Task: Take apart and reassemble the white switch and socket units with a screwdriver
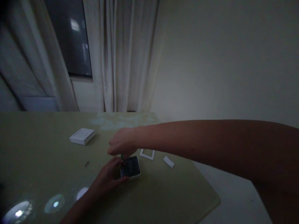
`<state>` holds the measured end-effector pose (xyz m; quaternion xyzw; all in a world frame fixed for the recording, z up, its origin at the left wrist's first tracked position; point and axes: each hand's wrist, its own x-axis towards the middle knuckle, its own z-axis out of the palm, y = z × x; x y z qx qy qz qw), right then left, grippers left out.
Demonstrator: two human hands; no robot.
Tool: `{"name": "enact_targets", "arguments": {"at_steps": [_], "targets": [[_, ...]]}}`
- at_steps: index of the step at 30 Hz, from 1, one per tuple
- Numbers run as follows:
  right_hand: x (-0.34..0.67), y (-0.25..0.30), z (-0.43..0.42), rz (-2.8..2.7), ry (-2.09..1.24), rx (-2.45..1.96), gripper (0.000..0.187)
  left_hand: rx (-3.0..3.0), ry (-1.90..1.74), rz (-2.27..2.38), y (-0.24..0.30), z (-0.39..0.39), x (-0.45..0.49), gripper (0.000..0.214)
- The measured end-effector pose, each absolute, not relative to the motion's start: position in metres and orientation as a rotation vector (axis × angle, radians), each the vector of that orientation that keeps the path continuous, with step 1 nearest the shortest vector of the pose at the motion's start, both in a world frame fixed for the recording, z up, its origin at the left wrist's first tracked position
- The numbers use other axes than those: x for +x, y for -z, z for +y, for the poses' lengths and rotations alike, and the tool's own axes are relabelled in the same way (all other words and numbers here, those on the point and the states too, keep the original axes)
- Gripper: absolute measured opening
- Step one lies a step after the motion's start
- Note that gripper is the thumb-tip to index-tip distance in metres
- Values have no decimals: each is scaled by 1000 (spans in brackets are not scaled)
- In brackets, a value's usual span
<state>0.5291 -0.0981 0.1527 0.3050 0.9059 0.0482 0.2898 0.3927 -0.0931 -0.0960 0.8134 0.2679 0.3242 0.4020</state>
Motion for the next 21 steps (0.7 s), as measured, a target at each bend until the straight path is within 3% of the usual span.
{"name": "enact_targets", "arguments": {"at_steps": [7, 12, 16, 21], "targets": [[555, -181, -124, 2331, -306, 823, 16, 2031, -830, 650, 90, -98, 390, 34], [616, -184, -160, 2302, -202, 1271, 16, 2025, -815, 691, 91, -101, 390, 61], [659, -148, -186, 2274, -93, 1728, 20, 2052, -758, 763, 95, -102, 391, 81], [665, -75, -219, 2314, 57, 2053, 20, 2082, -735, 732, 83, -111, 388, 75]]}}
